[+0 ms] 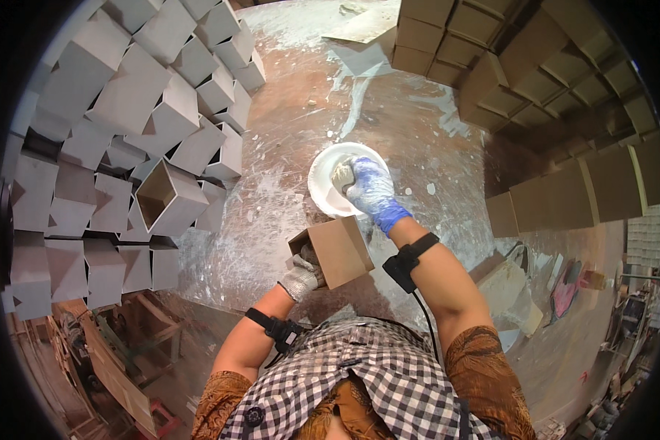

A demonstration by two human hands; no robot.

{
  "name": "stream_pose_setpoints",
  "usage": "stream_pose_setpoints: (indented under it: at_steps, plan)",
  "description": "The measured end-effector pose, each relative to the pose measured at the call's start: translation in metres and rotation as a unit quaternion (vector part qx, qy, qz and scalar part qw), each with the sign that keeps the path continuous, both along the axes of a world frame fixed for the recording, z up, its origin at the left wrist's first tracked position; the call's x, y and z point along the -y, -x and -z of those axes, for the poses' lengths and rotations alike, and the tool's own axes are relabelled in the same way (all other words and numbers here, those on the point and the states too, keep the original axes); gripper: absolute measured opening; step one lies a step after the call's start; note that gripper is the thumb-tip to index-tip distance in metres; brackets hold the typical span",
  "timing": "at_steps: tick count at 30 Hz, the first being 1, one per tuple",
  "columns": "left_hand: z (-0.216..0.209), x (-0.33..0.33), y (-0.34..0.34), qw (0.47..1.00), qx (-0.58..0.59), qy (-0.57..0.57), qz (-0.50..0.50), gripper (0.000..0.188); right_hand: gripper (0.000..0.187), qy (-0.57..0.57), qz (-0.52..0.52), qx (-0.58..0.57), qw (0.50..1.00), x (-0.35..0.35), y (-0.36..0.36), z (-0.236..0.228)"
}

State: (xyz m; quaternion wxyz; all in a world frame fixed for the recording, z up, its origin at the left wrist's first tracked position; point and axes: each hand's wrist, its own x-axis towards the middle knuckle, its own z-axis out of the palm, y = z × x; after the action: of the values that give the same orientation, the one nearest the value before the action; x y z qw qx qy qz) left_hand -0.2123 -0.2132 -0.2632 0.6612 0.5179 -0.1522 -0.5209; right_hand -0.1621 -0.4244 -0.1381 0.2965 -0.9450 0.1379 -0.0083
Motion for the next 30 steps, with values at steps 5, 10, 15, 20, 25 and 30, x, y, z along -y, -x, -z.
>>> stream_pose_setpoints:
  at_steps: [5,10,15,20,25,30]
  plan:
    - [0.051,-0.002,0.007,0.886,0.425,-0.156,0.097,0.045,0.035,0.038,-0.019,-0.049,0.998,-0.002,-0.013,0.033]
    - [0.044,-0.005,0.006,0.922,0.369,-0.113,0.037,0.049,0.030,-0.024,0.057,-0.037,0.997,-0.004,-0.012,-0.003]
    - [-0.046,0.008,-0.009,0.721,0.604,-0.268,0.208,0.044,0.036,-0.055,0.104,-0.084,0.990,0.014,-0.006,0.001]
    - [0.014,-0.003,-0.003,0.811,0.558,-0.153,0.087,0.047,0.036,-0.400,0.188,-0.047,0.896,0.025,0.003,0.014]
    - [-0.026,0.005,-0.009,0.747,0.602,-0.230,0.162,0.050,0.032,-0.650,0.251,-0.012,0.717,0.033,0.014,0.000]
    - [-0.041,0.009,-0.012,0.678,0.642,-0.277,0.227,0.049,0.035,-0.245,0.153,-0.044,0.956,0.027,0.016,0.016]
